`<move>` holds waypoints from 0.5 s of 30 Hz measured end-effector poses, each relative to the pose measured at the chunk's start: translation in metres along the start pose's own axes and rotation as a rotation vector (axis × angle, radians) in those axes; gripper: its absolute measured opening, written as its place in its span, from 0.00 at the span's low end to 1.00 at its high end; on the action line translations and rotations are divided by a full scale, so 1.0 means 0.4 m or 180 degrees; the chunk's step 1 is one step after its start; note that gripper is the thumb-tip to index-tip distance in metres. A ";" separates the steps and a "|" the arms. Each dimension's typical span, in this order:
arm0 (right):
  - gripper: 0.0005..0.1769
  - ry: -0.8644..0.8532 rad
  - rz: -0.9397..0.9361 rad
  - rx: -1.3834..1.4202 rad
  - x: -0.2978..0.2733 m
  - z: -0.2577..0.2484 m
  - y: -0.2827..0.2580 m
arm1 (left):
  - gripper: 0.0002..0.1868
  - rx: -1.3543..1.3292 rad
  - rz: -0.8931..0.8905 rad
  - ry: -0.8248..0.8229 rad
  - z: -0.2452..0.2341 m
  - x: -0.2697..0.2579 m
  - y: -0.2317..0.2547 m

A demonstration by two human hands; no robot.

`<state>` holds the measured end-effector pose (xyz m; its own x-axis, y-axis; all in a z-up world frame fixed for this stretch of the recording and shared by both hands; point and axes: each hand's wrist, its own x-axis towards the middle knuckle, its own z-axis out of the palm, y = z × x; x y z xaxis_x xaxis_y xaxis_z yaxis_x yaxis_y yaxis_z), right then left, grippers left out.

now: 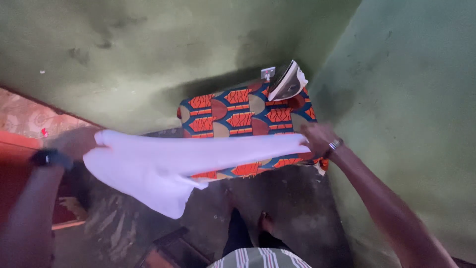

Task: Ironing a white shirt on a patterned ironing board.

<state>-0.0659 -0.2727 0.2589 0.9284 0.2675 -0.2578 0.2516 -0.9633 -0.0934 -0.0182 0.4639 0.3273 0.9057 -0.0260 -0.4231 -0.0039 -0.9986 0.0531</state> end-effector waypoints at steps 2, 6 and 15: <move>0.20 0.0712 -0.0390 0.0024 0.048 -0.016 -0.017 | 0.21 0.0322 -0.0153 0.0665 -0.093 -0.001 0.013; 0.06 0.1976 -0.0397 -0.0009 0.128 -0.135 -0.057 | 0.17 0.0955 -0.0384 0.2003 -0.206 0.093 0.043; 0.06 0.3093 -0.0112 -0.0684 0.275 -0.166 0.090 | 0.23 0.0611 -0.0288 0.4038 -0.222 0.178 0.111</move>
<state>0.0634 -0.2796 0.2912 0.7159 0.2544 0.6502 0.2383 -0.9644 0.1150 0.0837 0.4216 0.3797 0.6732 -0.0017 0.7395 0.1135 -0.9879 -0.1057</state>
